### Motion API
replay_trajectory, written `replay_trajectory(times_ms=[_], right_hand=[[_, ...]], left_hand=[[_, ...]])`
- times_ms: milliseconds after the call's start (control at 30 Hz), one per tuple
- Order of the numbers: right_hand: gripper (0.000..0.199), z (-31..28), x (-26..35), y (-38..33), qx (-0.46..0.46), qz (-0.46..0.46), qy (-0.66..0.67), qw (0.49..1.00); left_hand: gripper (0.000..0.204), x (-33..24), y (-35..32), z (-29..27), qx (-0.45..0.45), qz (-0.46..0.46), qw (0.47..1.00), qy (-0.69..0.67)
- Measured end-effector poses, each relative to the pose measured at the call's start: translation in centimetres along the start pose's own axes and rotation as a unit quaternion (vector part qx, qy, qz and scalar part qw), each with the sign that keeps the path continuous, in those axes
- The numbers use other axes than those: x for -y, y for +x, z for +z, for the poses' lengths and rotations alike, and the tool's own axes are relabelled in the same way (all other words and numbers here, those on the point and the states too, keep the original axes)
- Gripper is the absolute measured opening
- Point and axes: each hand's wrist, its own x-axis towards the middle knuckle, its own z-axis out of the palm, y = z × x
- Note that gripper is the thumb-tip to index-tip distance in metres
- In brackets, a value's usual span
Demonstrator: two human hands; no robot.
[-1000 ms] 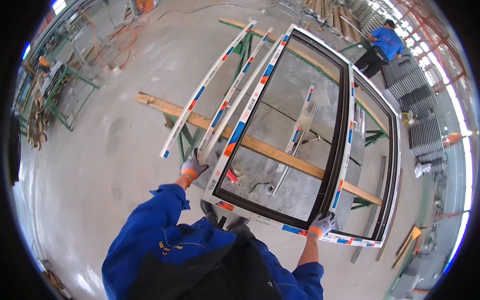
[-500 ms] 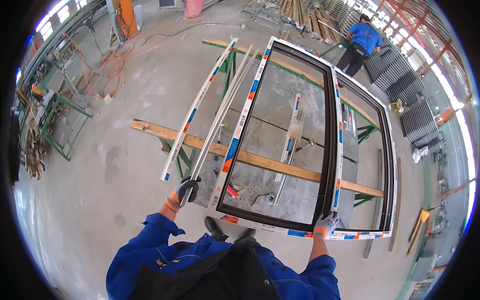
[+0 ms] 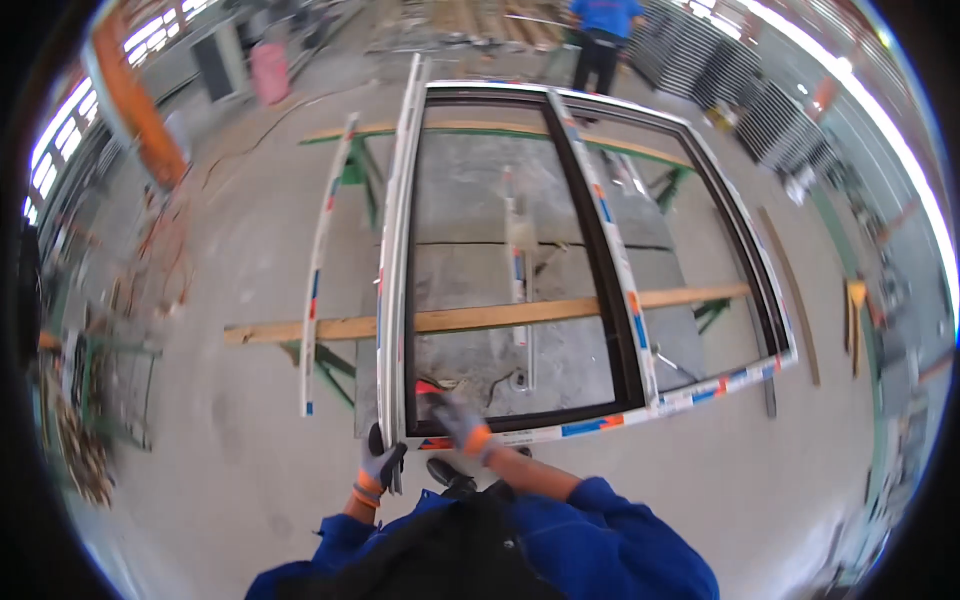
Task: Measuring, cutting, and assembling metal window frame components using a miter saw and hand tools.
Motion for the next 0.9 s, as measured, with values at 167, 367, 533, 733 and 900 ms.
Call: replay_trajectory(times_ms=[167, 367, 533, 733, 900], right_hand=[[0.048, 2.0, 7.1, 2.3, 0.081, 0.048, -0.023, 0.995], [0.047, -0.7, 1.9, 1.0, -0.123, 0.034, 0.106, 0.986], [0.042, -14.8, 1.2, 4.3, -0.296, 0.166, 0.273, 0.900], [0.044, -40.5, -12.5, 1.7, -0.364, 0.343, -0.363, 0.786], [0.038, -56.1, -17.2, -2.5, -0.355, 0.290, -0.487, 0.743]], left_hand=[[0.042, -0.6, -0.2, 1.5, -0.008, 0.074, 0.989, 0.130], [0.037, -1.2, 2.4, 6.7, 0.106, 0.065, 0.987, 0.099], [0.031, 2.1, 3.6, 8.3, 0.044, 0.051, 0.960, 0.272], [0.032, 0.0, -0.1, 10.9, 0.001, 0.118, 0.905, 0.409], [0.032, 3.7, -1.4, 13.6, -0.042, 0.082, 0.908, 0.408]])
